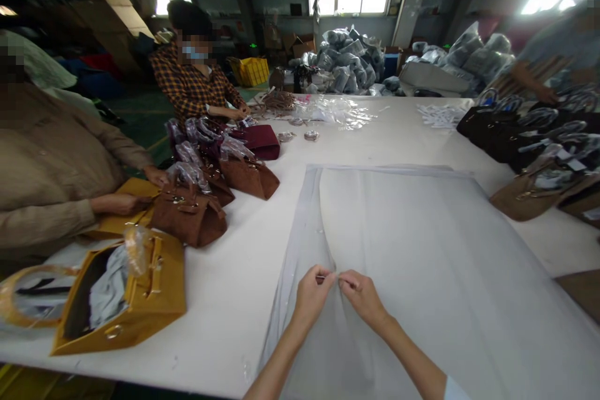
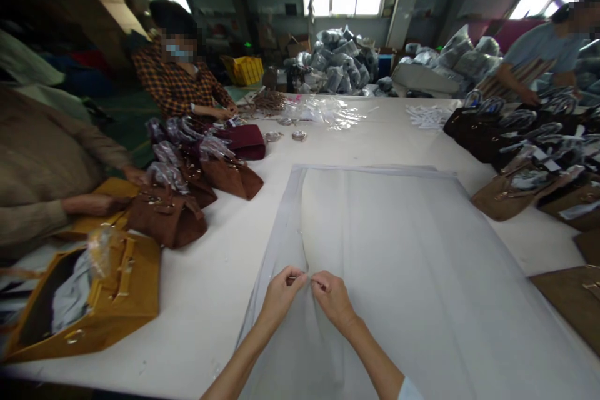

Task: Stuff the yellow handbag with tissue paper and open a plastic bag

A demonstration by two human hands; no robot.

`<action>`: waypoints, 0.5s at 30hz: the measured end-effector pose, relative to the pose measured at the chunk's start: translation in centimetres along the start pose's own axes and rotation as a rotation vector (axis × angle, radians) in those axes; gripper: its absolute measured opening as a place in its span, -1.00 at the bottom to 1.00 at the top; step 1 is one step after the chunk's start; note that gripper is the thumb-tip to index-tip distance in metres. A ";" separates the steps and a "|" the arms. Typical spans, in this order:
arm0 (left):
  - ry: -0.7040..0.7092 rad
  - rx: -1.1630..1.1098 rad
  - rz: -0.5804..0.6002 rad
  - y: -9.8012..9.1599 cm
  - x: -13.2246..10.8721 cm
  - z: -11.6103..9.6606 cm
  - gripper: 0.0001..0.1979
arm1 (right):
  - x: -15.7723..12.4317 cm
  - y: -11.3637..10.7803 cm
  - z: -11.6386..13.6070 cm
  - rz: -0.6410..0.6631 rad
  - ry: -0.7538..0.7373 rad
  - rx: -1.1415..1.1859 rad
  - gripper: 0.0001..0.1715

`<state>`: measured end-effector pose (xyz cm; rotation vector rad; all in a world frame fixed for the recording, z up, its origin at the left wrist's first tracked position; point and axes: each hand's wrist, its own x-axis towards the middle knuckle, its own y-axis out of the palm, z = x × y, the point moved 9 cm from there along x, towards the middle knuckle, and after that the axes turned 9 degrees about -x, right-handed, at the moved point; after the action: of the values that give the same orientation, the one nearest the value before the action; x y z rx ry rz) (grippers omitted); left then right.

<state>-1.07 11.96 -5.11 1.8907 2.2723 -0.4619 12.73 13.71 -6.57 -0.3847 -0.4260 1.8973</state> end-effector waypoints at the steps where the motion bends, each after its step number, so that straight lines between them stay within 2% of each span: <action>1: -0.005 -0.004 -0.002 0.0 0.0 0.1 -0.69 | 0.0 0.1 0.1 0.005 -0.011 0.001 -0.69; 8: -0.040 -0.049 -0.022 -0.1 -0.2 0.5 -0.76 | 0.1 0.3 0.2 0.019 -0.050 0.013 -0.72; 15: -0.075 -0.118 -0.029 -0.5 -0.5 1.0 -0.82 | -0.2 0.3 0.3 0.000 -0.011 0.046 -0.70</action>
<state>-1.57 11.08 -5.83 1.7568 2.2297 -0.3864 12.43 13.43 -6.46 -0.3442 -0.3890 1.9070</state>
